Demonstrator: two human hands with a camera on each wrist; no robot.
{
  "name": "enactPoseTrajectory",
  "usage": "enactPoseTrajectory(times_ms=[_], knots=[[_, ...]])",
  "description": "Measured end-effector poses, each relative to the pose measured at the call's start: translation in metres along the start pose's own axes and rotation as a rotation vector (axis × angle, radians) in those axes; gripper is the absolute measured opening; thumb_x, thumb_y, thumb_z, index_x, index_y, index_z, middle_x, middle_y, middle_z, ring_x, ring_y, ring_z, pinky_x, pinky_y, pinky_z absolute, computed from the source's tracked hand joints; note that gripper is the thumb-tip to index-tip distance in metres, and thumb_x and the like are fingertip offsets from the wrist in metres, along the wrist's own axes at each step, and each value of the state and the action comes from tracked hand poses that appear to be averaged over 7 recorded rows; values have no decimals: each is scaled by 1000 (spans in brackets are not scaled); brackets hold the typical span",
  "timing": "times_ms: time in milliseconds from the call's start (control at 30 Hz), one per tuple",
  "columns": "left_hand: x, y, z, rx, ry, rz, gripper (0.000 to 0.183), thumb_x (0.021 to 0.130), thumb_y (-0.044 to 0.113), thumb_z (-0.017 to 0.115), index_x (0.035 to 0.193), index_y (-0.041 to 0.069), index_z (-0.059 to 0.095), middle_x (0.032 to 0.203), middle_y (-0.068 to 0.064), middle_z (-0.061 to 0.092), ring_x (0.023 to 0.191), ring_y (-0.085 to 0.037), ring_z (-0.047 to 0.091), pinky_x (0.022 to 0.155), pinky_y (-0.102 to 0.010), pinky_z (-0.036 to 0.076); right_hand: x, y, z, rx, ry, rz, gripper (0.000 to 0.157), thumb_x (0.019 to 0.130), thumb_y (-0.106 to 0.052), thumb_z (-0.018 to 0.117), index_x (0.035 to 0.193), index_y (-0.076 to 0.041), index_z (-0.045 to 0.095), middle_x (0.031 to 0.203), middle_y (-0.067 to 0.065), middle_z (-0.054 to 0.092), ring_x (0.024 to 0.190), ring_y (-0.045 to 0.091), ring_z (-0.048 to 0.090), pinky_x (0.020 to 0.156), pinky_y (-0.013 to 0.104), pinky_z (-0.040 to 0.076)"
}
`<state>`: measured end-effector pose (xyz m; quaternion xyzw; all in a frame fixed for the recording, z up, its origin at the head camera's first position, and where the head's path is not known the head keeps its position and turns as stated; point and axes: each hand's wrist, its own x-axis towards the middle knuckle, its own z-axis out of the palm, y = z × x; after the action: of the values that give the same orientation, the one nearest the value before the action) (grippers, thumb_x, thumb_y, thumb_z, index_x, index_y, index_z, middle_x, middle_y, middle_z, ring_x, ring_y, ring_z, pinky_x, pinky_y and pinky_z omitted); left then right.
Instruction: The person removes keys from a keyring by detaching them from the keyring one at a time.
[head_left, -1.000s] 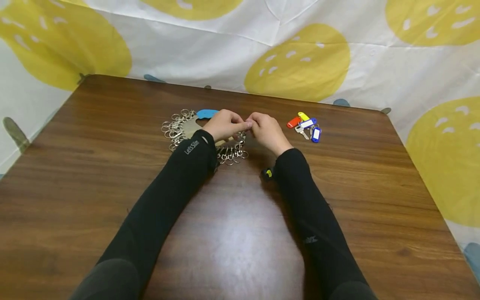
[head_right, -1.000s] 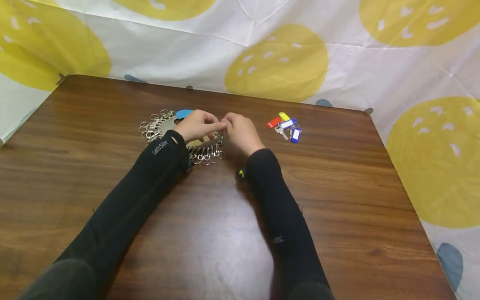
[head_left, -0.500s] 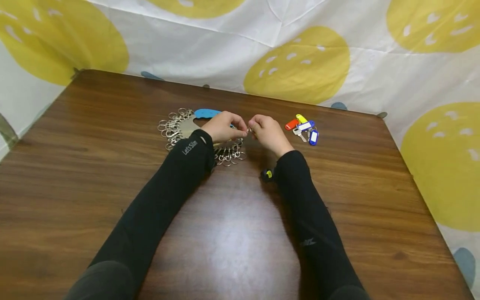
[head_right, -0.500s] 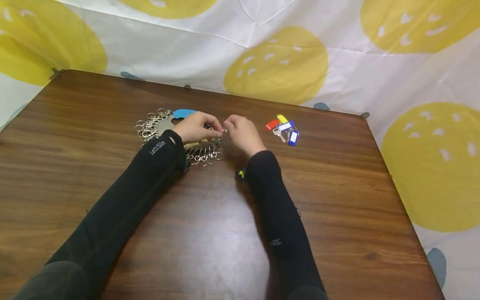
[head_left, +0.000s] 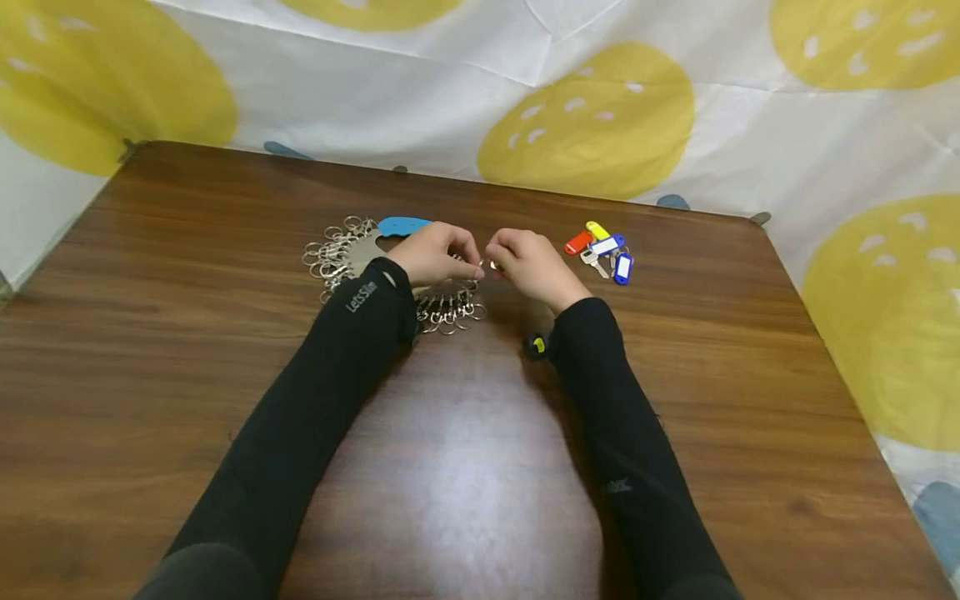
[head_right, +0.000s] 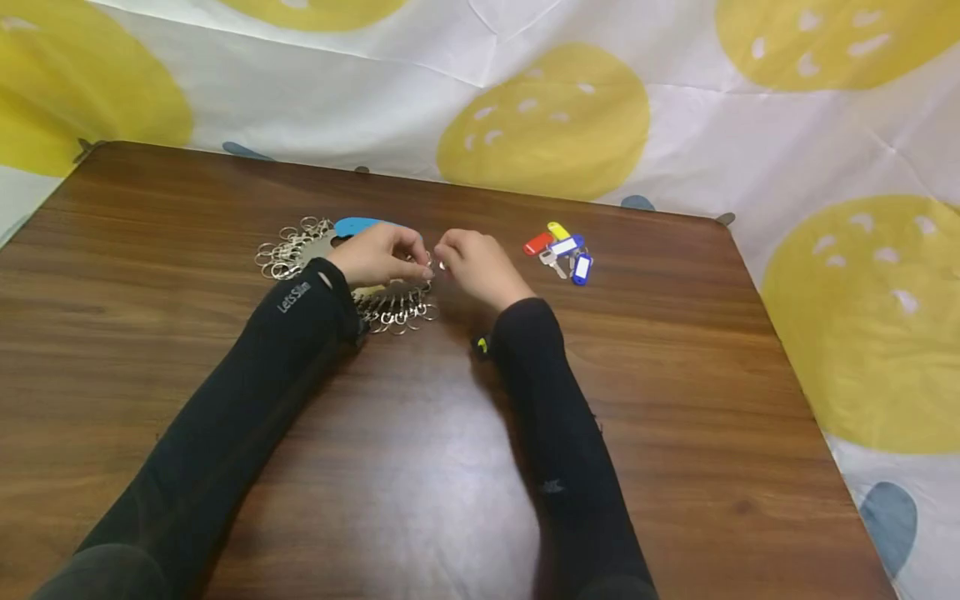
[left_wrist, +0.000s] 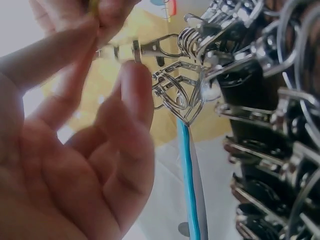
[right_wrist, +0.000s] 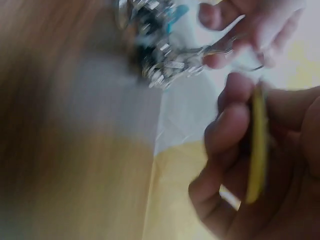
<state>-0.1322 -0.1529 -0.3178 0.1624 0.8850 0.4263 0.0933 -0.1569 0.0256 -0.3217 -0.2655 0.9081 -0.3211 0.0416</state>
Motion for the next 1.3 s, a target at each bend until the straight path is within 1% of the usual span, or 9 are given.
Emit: enactPoseTrajectory(times_ms=[100, 200, 300, 400, 667, 800, 933, 1167, 1300], knots=[[-1, -1, 0, 27, -2, 21, 10, 87, 14, 69, 87, 4, 68, 92, -9, 66, 87, -26, 56, 76, -35, 43, 2, 2, 0, -183, 25, 68, 22, 99, -21, 49, 93, -6, 65, 80, 8, 62, 73, 23, 55, 67, 34, 42], [-1, -2, 2, 46, 17, -17, 12, 87, 17, 68, 90, 5, 68, 92, -10, 66, 87, -26, 57, 81, -37, 45, 1, 8, -2, -254, 31, 172, 19, 96, -25, 55, 97, -9, 65, 93, 9, 68, 83, 27, 59, 72, 40, 45], [-2, -3, 3, 60, 40, -50, 15, 88, 19, 68, 92, 5, 68, 93, -10, 65, 87, -26, 57, 82, -39, 46, -3, 14, -6, -248, 76, 262, 19, 93, -26, 59, 101, -10, 65, 102, 12, 69, 89, 31, 61, 75, 44, 47], [-2, -3, 4, 58, 55, -43, 16, 88, 19, 68, 94, 4, 67, 97, -12, 65, 92, -28, 58, 86, -42, 46, -7, 22, -13, -233, 134, 320, 20, 93, -27, 60, 105, -11, 65, 109, 14, 68, 93, 33, 61, 76, 46, 47], [-3, 0, 5, 60, 61, -38, 17, 89, 21, 67, 96, 6, 67, 101, -12, 65, 99, -29, 58, 91, -44, 45, -15, 39, -32, -152, 175, 393, 23, 96, -25, 55, 109, -9, 63, 108, 15, 66, 90, 32, 57, 75, 43, 44], [-4, 2, 5, 68, 64, -43, 16, 88, 22, 68, 95, 7, 67, 101, -11, 65, 96, -27, 57, 89, -43, 45, -17, 44, -36, -109, 205, 427, 28, 95, -25, 58, 115, -6, 59, 111, 17, 64, 97, 33, 58, 82, 46, 46], [-4, 3, 7, 90, 24, -55, 16, 89, 24, 67, 97, 10, 68, 104, -7, 66, 94, -25, 57, 85, -41, 45, -17, 46, -36, -111, 206, 466, 29, 94, -27, 60, 113, -5, 58, 112, 16, 63, 100, 32, 58, 86, 47, 46], [-3, 3, 7, 181, -70, 28, 25, 89, 23, 67, 109, 9, 67, 113, -9, 66, 110, -26, 57, 94, -43, 46, -23, 54, -45, -180, 255, 533, 24, 95, -22, 57, 109, -6, 67, 116, 18, 64, 106, 38, 57, 86, 50, 46], [-8, 4, 3, 228, -85, 21, 28, 89, 25, 66, 114, 11, 64, 117, -7, 64, 112, -27, 57, 96, -45, 45, -29, 65, -49, -214, 281, 556, 26, 93, -20, 59, 112, -5, 68, 120, 20, 63, 110, 42, 53, 91, 53, 44]])
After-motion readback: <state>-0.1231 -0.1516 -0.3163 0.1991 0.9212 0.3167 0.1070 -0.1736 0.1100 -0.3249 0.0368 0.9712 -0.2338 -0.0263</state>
